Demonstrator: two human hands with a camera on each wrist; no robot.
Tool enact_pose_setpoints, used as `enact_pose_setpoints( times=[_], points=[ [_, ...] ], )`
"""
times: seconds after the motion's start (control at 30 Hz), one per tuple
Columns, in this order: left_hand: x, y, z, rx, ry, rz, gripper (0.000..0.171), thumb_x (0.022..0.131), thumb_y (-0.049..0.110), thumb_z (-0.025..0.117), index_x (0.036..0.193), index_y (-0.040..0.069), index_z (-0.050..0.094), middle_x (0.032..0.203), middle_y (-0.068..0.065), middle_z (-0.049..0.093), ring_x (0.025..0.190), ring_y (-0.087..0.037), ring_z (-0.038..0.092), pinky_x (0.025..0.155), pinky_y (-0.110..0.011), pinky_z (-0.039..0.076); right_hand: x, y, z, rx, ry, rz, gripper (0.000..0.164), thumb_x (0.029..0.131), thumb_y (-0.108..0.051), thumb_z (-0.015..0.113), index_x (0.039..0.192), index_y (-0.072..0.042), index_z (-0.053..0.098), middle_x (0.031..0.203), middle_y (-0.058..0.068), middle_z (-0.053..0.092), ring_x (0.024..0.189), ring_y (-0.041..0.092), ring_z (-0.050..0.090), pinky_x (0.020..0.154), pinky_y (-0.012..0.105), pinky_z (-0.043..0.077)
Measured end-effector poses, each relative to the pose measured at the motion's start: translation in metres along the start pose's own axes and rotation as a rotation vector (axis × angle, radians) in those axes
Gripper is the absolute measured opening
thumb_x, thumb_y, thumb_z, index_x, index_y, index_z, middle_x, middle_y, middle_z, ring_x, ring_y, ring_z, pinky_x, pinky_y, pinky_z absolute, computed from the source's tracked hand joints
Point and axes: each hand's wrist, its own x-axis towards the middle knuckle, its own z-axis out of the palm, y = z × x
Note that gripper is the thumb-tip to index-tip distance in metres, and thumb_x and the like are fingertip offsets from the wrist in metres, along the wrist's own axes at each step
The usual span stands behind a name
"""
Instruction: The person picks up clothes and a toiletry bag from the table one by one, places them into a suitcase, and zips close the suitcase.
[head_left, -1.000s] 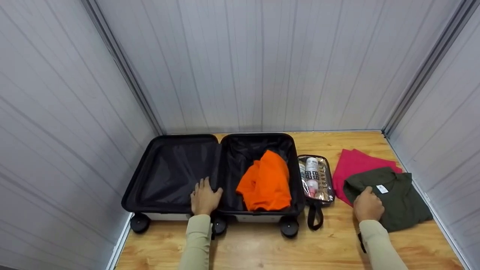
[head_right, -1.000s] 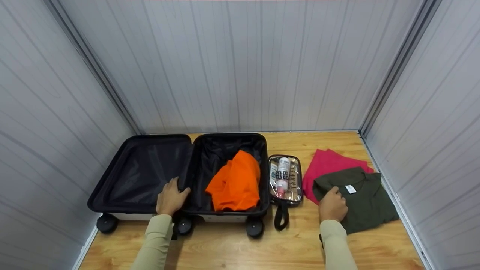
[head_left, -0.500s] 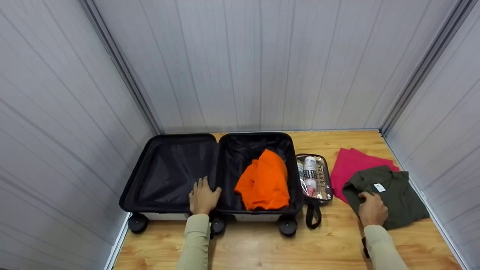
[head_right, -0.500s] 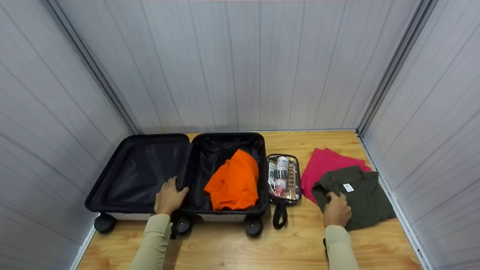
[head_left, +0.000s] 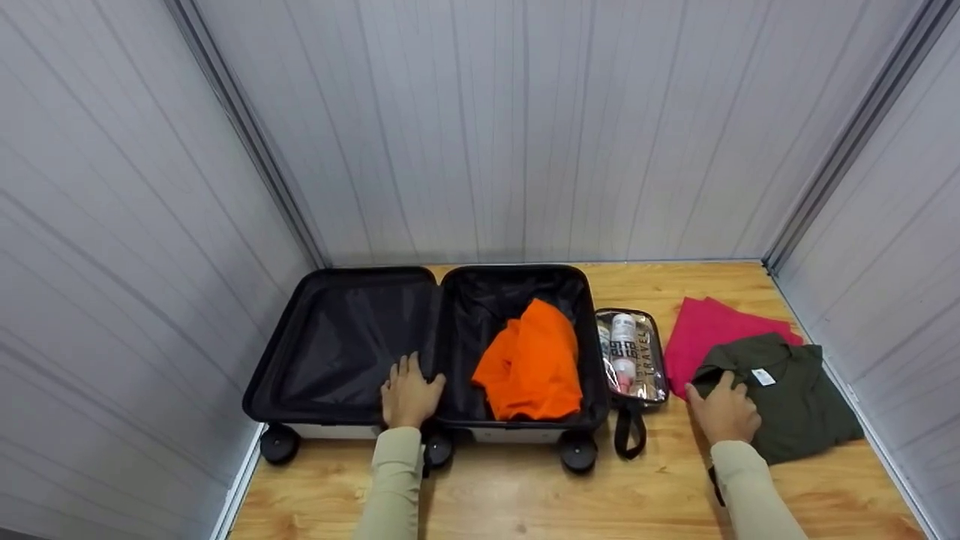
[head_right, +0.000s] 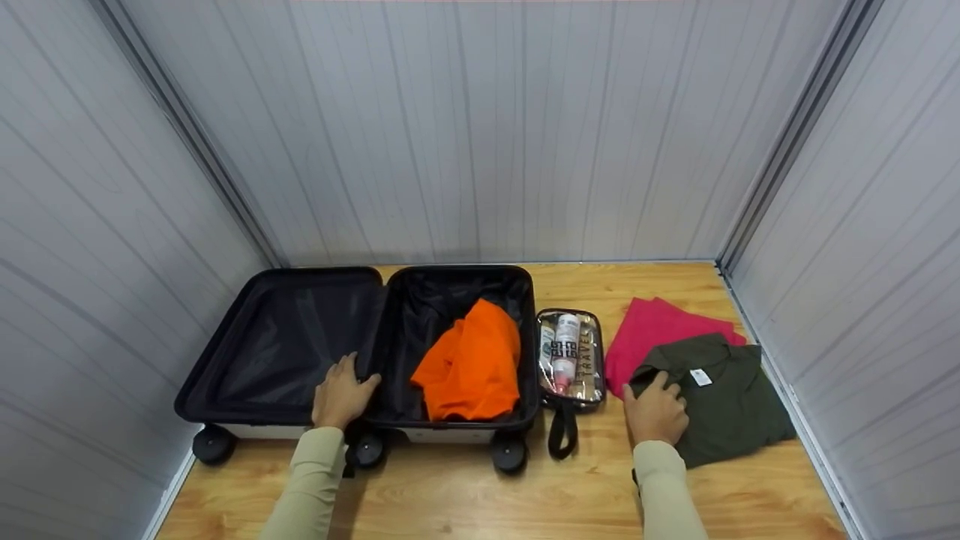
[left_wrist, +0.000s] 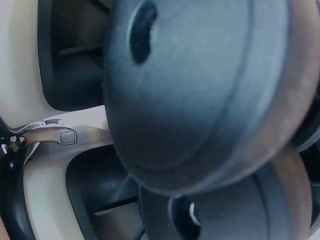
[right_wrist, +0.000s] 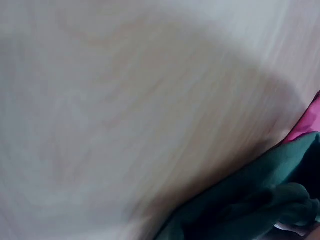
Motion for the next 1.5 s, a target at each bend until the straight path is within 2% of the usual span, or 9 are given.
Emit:
enact_pose_setpoints(
  times=[0.17, 0.37, 0.5, 0.7, 0.8, 0.9, 1.1, 1.23, 1.5],
  points=[
    [-0.001, 0.001, 0.002, -0.011, 0.011, 0.003, 0.077, 0.097, 0.045, 0.062, 0.159, 0.008, 0.037, 0.164, -0.021, 0.034, 0.153, -0.044, 0.028, 0.122, -0.067, 0.022, 0.002, -0.001, -0.002, 0.027, 0.001, 0.085, 0.099, 0.093, -0.064, 0.061, 0.151, 0.010, 0.030, 0.129, 0.043, 0.049, 0.093, 0.062, 0.060, 0.070, 0.068, 0.050],
    [-0.001, 0.003, 0.004, -0.004, 0.016, 0.005, 0.076, 0.097, 0.046, 0.062, 0.158, 0.008, 0.038, 0.164, -0.020, 0.036, 0.153, -0.043, 0.029, 0.122, -0.066, 0.023, 0.007, -0.003, 0.000, 0.023, -0.025, 0.154, 0.107, 0.091, -0.066, 0.062, 0.162, -0.001, 0.016, 0.137, 0.044, 0.040, 0.102, 0.064, 0.057, 0.075, 0.070, 0.051],
    [-0.001, 0.003, 0.006, 0.001, 0.012, 0.004, 0.076, 0.097, 0.046, 0.062, 0.158, 0.008, 0.038, 0.164, -0.020, 0.036, 0.153, -0.042, 0.029, 0.122, -0.067, 0.023, 0.010, -0.004, 0.000, 0.007, -0.045, 0.160, 0.093, 0.097, -0.056, 0.060, 0.163, -0.006, 0.019, 0.140, 0.046, 0.036, 0.107, 0.066, 0.054, 0.079, 0.071, 0.050],
    [-0.002, 0.004, 0.005, 0.005, -0.003, -0.001, 0.077, 0.097, 0.046, 0.062, 0.158, 0.008, 0.037, 0.164, -0.020, 0.036, 0.154, -0.042, 0.028, 0.122, -0.066, 0.022, 0.009, -0.003, 0.003, 0.005, -0.022, 0.128, 0.055, 0.102, -0.030, 0.053, 0.150, -0.005, 0.044, 0.133, 0.045, 0.040, 0.107, 0.065, 0.052, 0.077, 0.072, 0.051],
    [-0.001, 0.004, 0.004, 0.007, -0.003, -0.003, 0.077, 0.097, 0.046, 0.062, 0.159, 0.008, 0.037, 0.164, -0.020, 0.035, 0.154, -0.042, 0.027, 0.123, -0.066, 0.022, 0.009, -0.002, 0.005, 0.017, -0.002, 0.122, 0.043, 0.102, -0.020, 0.045, 0.140, -0.003, 0.057, 0.130, 0.044, 0.043, 0.103, 0.064, 0.053, 0.074, 0.072, 0.051],
    [-0.001, 0.004, 0.004, 0.014, 0.004, -0.001, 0.076, 0.097, 0.046, 0.062, 0.158, 0.008, 0.037, 0.164, -0.019, 0.036, 0.154, -0.042, 0.028, 0.122, -0.066, 0.022, 0.010, -0.001, 0.004, 0.045, -0.001, 0.140, 0.041, 0.102, -0.015, 0.040, 0.133, -0.001, 0.063, 0.131, 0.040, 0.044, 0.106, 0.063, 0.052, 0.077, 0.073, 0.050],
    [0.000, 0.002, 0.003, 0.011, 0.006, 0.006, 0.076, 0.097, 0.046, 0.062, 0.158, 0.008, 0.038, 0.164, -0.020, 0.036, 0.153, -0.043, 0.028, 0.122, -0.067, 0.023, 0.011, 0.000, -0.006, 0.087, -0.024, 0.188, 0.043, 0.101, -0.014, 0.035, 0.133, -0.001, 0.060, 0.135, 0.035, 0.052, 0.111, 0.061, 0.055, 0.084, 0.074, 0.048],
    [-0.001, 0.000, -0.001, -0.001, 0.005, 0.004, 0.077, 0.097, 0.047, 0.061, 0.159, 0.009, 0.037, 0.165, -0.020, 0.034, 0.154, -0.043, 0.028, 0.122, -0.067, 0.023, 0.013, 0.001, -0.013, 0.131, -0.025, 0.212, 0.045, 0.099, -0.015, 0.034, 0.134, -0.002, 0.060, 0.132, 0.035, 0.057, 0.113, 0.062, 0.056, 0.084, 0.074, 0.049],
    [0.000, -0.001, -0.001, -0.018, -0.001, -0.001, 0.077, 0.097, 0.046, 0.061, 0.159, 0.008, 0.036, 0.165, -0.021, 0.033, 0.154, -0.043, 0.027, 0.122, -0.067, 0.022, 0.018, 0.006, -0.019, 0.172, -0.036, 0.254, 0.047, 0.101, -0.014, 0.032, 0.141, -0.005, 0.056, 0.136, 0.037, 0.056, 0.114, 0.062, 0.055, 0.085, 0.072, 0.049]
  ],
)
